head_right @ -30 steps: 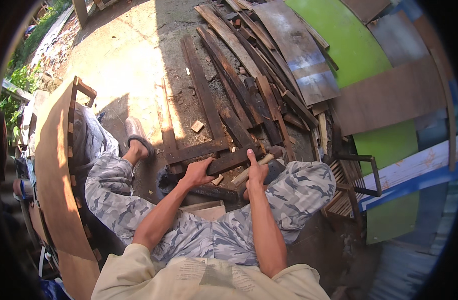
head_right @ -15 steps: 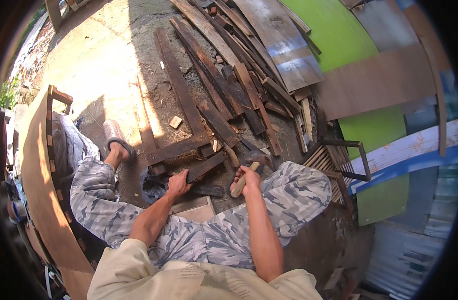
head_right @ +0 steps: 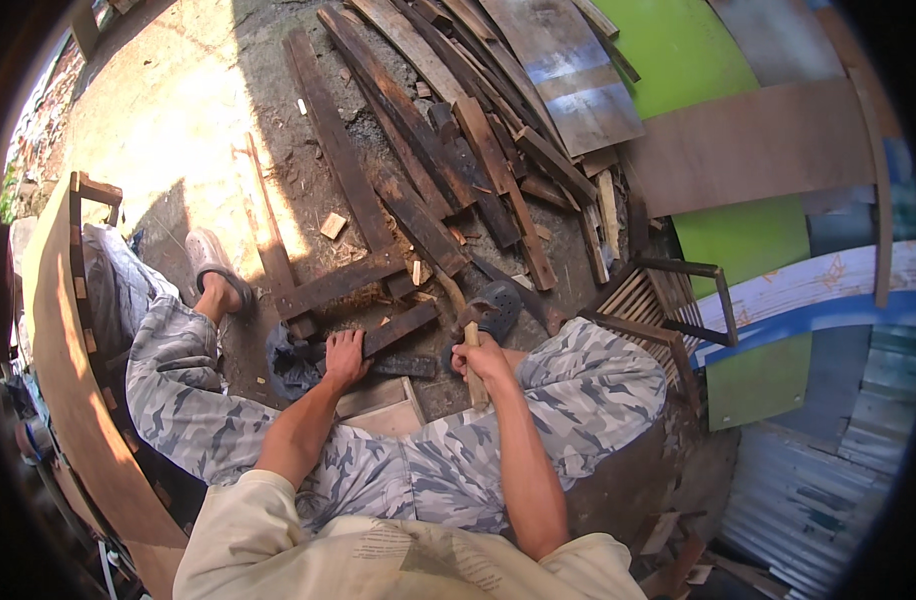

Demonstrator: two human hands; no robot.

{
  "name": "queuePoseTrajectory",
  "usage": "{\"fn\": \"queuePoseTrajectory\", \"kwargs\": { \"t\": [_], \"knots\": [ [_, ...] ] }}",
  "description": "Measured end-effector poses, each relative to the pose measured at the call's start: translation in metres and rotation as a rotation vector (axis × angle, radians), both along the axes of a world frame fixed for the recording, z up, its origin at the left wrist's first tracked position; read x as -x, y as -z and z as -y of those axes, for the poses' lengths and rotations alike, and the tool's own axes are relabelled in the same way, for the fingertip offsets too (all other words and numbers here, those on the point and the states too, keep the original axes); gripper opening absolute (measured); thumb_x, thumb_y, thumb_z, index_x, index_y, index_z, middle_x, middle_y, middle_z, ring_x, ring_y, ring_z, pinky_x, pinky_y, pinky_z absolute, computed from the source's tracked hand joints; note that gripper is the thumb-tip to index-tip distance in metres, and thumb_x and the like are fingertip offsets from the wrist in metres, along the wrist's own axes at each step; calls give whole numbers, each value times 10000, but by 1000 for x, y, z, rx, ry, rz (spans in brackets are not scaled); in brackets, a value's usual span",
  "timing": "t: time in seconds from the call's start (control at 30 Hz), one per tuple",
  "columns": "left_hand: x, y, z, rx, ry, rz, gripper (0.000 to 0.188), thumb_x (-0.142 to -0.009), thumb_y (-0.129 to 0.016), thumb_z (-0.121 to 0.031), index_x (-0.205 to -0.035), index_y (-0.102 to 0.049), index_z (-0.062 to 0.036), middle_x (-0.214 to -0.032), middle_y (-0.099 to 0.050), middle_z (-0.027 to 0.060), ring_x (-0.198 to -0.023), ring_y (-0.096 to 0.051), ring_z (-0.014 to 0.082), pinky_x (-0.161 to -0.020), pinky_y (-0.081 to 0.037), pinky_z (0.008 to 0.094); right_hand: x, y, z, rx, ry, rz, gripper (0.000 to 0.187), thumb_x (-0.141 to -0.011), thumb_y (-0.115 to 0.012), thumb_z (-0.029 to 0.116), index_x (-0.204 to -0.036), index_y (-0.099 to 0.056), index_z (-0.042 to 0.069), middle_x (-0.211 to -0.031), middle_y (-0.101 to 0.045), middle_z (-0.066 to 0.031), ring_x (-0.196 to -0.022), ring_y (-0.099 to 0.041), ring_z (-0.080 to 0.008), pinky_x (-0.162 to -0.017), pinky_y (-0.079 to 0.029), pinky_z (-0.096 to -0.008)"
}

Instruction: The person sits on the ground and uses a hammer to break small pieces of wood into smaller fragments. They repeatedly position the wood between their legs and strike it with the hammer, collecting the resulting pieces.

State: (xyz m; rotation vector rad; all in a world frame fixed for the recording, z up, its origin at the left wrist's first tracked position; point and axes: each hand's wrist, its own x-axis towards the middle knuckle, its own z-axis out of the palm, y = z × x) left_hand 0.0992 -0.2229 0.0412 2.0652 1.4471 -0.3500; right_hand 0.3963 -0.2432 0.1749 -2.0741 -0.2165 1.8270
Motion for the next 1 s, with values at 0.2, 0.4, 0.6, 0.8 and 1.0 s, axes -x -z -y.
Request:
{"fn": "queuePoseTrajectory", "kwargs": {
  "t": [0.2,0.4,0.6,0.8,1.0],
  "knots": [
    [4,-7,-5,122,-123,-32,839,-709,-803,-553,-1345,-524,-83,-1298,-593,138,-1267,-520,322,-1076,-380,480,12,32,-21,262,-482,-197,320,-993,-619,327,-960,-588,10,-774,-639,-84,-589,-624,-168,-532,-549,-324],
    [25,-4,-19,327,-132,-25,907,-660,-836,-579,-1340,-531,-61,-1287,-611,169,-1234,-556,352,-1021,-456,460,21,44,-49,174,-693,-353,372,-1017,-577,369,-1100,-554,7,-841,-635,-63,-625,-622,-151,-560,-549,-327],
    [20,-10,-24,148,-115,106,903,-650,-852,-563,-1337,-546,-64,-1278,-610,164,-1248,-544,341,-1017,-454,436,-1,27,-80,185,-820,-306,421,-973,-662,318,-1211,-579,-19,-805,-652,-64,-545,-580,-143,-488,-480,-320],
    [0,-26,-15,133,12,-84,792,-707,-844,-370,-1360,-491,-94,-1201,-621,123,-1239,-542,346,-1008,-455,406,-34,-92,-92,-58,-1415,355,507,-842,-767,300,-1180,-601,-39,-834,-710,-202,-657,-709,-284,-635,-535,-419],
    [8,6,-15,80,18,55,671,-683,-778,-137,-1303,-527,-88,-1167,-630,128,-1158,-581,321,-999,-452,430,-77,-148,-75,-125,-1070,544,469,-836,-750,256,-1150,-594,-56,-1049,-684,-298,-1024,-657,-443,-904,-505,-492]
  ]
}}
